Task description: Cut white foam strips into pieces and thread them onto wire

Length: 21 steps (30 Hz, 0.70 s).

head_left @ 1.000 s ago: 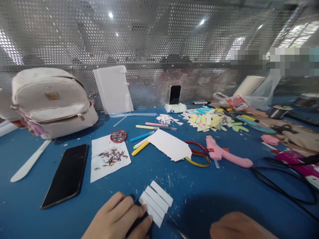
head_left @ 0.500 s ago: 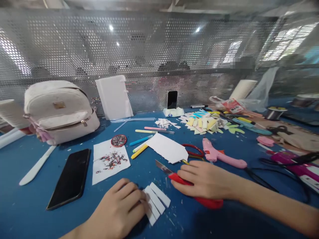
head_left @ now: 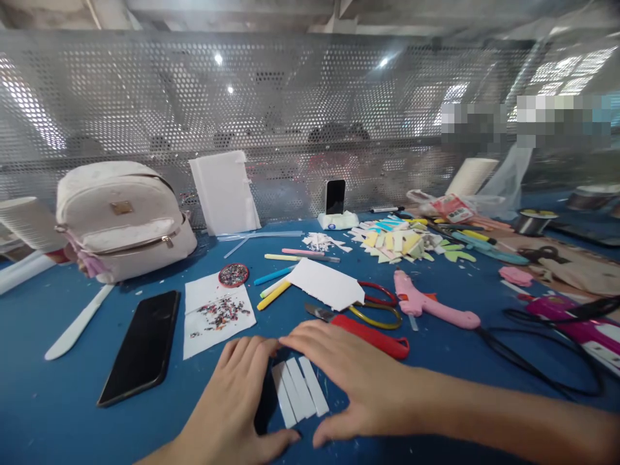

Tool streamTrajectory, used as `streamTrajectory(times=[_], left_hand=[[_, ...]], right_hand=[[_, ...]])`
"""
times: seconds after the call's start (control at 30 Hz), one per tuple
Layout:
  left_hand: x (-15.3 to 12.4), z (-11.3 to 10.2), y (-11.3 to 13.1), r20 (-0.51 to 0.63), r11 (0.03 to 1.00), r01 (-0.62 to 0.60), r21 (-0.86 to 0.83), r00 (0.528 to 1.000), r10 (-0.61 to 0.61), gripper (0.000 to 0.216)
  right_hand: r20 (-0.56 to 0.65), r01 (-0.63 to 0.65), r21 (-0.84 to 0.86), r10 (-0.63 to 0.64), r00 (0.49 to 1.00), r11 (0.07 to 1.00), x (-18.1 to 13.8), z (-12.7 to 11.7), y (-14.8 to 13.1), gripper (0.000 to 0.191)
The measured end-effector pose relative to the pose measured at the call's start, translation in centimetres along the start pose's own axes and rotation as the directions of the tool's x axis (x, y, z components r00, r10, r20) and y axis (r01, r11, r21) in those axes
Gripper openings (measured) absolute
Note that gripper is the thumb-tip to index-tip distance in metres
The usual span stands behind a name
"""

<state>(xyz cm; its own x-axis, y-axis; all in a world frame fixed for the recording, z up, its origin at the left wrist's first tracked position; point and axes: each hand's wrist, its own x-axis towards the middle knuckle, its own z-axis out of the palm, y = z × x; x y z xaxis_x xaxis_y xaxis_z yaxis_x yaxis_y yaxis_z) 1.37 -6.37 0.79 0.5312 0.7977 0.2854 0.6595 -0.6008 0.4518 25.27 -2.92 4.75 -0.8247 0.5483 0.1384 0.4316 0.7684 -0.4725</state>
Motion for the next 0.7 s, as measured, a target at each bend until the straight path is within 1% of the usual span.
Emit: streamTrajectory(times=[0.07, 0.17, 0.23, 0.37, 0.5, 0.57, 0.7], left_hand=[[0.3, -0.1, 0.1, 0.043, 0.996, 0.073, -0.041, 0.997, -0.072, 0.073], [0.4, -0.3, -0.2, 0.042, 0.982, 0.14, -0.13, 0.99, -0.135, 0.071], [0.3, -0.2, -0.7, 0.004, 0.974, 0.132, -0.184, 0.991, -0.133, 0.075], [0.2, 0.3, -1.8, -0.08, 0.958, 0.059, -0.281, 0.993, -0.085, 0.082], [0.5, 0.4, -2.4, -0.147, 0.946, -0.046, -0.32, 0.989, -0.001, 0.077], [0.5, 0.3, -2.4, -0.166, 0.944, -0.04, -0.328, 0.986, -0.016, 0.073], [0.1, 0.1, -1.9, -0.181, 0.93, 0.037, -0.366, 0.977, -0.111, 0.068]], right_hand=[[-0.009, -0.019, 0.095, 0.02, 1.0, 0.995, 0.7, 1.0, 0.2, 0.093], [-0.031, -0.078, 0.182, 0.085, 0.996, 0.98, 1.6, 1.6, 0.8, 0.09], [-0.053, -0.098, 0.219, 0.112, 0.992, 0.971, 2.0, 1.8, 1.1, 0.089], [-0.099, -0.111, 0.258, 0.141, 0.985, 0.96, 2.0, 2.4, 1.6, 0.094], [-0.099, -0.084, 0.263, 0.114, 0.989, 0.961, 1.8, 2.6, 1.8, 0.094], [-0.113, -0.053, 0.253, 0.084, 0.99, 0.966, 1.8, 2.5, 1.7, 0.09], [-0.163, -0.022, 0.254, 0.065, 0.984, 0.967, 1.7, 2.3, 1.5, 0.077]])
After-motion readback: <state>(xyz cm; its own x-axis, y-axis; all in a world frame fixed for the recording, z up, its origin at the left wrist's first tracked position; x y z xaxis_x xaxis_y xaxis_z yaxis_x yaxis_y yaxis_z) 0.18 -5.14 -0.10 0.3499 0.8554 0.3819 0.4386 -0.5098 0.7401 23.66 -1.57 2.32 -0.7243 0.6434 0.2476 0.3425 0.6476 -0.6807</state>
